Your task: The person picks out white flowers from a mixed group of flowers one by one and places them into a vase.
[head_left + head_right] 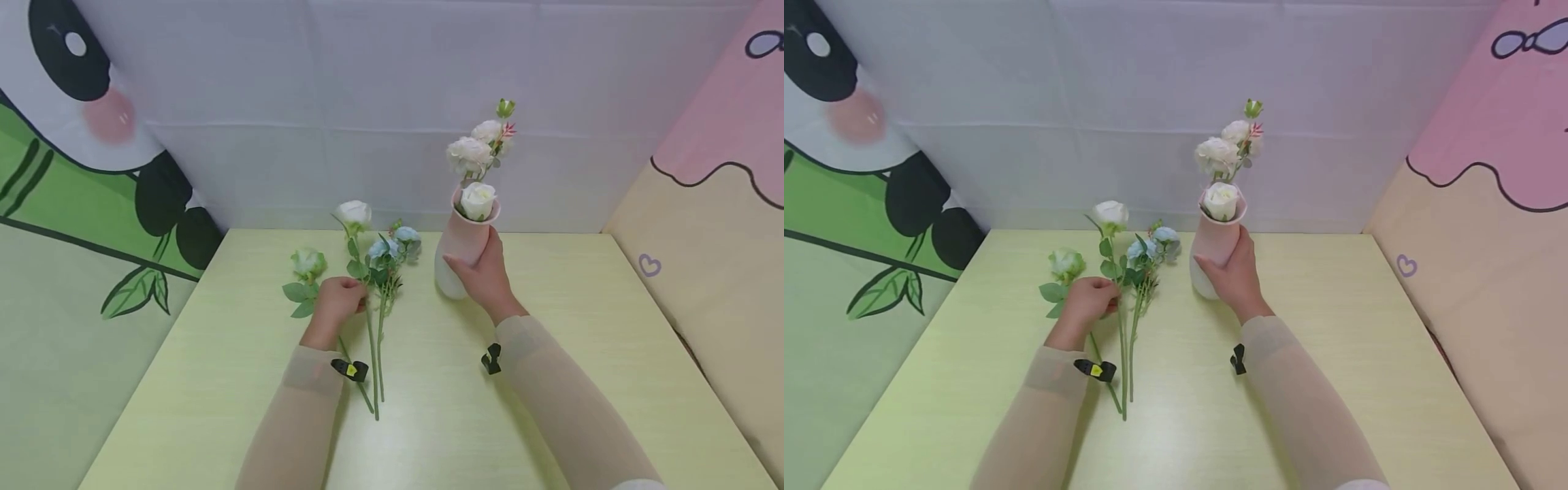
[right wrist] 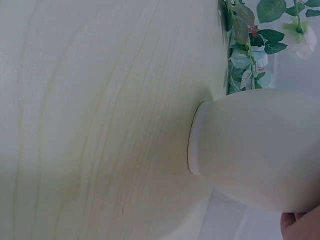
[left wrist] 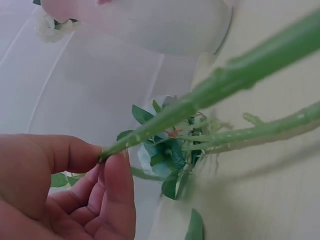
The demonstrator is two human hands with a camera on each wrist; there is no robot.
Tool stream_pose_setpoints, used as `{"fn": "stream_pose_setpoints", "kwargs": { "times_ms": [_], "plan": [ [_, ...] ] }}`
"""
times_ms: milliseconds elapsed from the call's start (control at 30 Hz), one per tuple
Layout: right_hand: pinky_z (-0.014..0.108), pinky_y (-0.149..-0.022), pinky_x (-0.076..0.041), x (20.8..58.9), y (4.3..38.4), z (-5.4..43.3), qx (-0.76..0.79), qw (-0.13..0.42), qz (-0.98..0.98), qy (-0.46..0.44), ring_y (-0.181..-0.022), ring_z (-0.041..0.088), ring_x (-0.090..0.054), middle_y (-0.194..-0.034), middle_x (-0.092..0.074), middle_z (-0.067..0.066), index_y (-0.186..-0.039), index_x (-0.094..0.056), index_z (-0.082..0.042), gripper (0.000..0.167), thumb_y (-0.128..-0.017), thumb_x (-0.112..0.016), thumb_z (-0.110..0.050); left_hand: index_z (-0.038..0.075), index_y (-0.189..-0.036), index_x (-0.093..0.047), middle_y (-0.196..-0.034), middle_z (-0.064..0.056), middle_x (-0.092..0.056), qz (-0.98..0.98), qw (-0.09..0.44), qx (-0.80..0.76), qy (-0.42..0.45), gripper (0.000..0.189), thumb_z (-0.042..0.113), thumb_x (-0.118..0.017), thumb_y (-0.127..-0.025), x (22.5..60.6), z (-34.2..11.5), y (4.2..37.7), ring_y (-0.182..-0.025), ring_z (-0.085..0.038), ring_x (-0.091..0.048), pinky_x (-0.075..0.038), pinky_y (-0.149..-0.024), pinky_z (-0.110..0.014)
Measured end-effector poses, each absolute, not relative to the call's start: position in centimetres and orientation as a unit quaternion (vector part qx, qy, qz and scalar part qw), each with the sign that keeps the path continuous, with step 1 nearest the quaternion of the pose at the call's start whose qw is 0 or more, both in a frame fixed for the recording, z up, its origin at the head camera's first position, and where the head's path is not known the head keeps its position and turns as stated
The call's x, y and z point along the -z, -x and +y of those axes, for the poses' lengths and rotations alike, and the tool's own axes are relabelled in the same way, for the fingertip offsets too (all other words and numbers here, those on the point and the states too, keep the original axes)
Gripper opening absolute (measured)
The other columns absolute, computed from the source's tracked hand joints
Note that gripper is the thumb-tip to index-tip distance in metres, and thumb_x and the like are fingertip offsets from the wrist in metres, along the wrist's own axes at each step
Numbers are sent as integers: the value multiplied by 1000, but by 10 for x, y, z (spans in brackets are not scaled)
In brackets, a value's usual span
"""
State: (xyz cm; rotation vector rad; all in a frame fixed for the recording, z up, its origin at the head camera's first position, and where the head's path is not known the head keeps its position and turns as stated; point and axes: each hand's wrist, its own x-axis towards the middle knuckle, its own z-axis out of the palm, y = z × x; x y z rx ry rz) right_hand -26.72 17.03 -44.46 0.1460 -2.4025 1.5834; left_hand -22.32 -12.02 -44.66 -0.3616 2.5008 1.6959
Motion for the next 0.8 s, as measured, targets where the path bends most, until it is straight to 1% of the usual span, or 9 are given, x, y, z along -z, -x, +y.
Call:
{"fn": "stream_pose_setpoints", "kwargs": {
  "times_ms": [100, 200, 300, 400, 567, 633, 800],
  "plan": [
    [52, -112, -37, 445, 266, 170, -544, 129, -827, -50, -132, 29, -47, -149, -38, 13, -159, -21, -12, 96, -88, -84, -29, -3, -112, -72, -110, -18, -71, 812, 55, -569, 118, 23, 13, -63, -98, 443, -119, 222, -72, -16, -70, -58, -75, -33],
    [52, -112, -37, 444, 266, 170, -546, 130, -826, -53, -133, 30, -47, -149, -38, 14, -159, -21, -11, 97, -88, -84, -29, -3, -111, -72, -107, -17, -70, 806, 52, -579, 112, 22, 13, -63, -98, 441, -118, 222, -71, -15, -69, -59, -75, -34],
    [53, -112, -37, 443, 265, 170, -549, 133, -823, -58, -132, 30, -47, -149, -39, 14, -158, -22, -11, 96, -88, -84, -28, -5, -112, -71, -105, -17, -70, 801, 42, -588, 102, 22, 11, -62, -99, 437, -116, 222, -71, -17, -68, -60, -77, -37],
    [53, -111, -37, 442, 265, 170, -551, 137, -821, -60, -132, 30, -47, -149, -39, 14, -158, -23, -10, 95, -87, -84, -28, -6, -114, -70, -106, -18, -70, 802, 33, -590, 87, 23, 10, -61, -100, 433, -115, 220, -77, -23, -70, -60, -78, -39],
    [53, -112, -37, 441, 264, 169, -552, 137, -821, -59, -132, 30, -46, -149, -38, 14, -158, -22, -10, 96, -87, -84, -28, -5, -120, -68, -110, -18, -69, 806, 28, -587, 70, 27, 14, -59, -103, 424, -114, 219, -96, -39, -71, -59, -80, -39],
    [53, -112, -36, 442, 264, 169, -551, 134, -822, -57, -133, 30, -46, -150, -38, 14, -159, -21, -11, 97, -88, -84, -29, -5, -121, -67, -110, -17, -69, 806, 27, -588, 68, 27, 15, -59, -105, 420, -113, 218, -100, -41, -69, -59, -82, -39],
    [52, -114, -35, 441, 263, 169, -554, 126, -822, -50, -134, 30, -45, -151, -37, 14, -159, -19, -11, 98, -88, -84, -28, -5, -123, -65, -109, -18, -69, 802, 25, -594, 57, 26, 13, -57, -106, 409, -112, 216, -100, -43, -68, -59, -85, -42]
  ]
}}
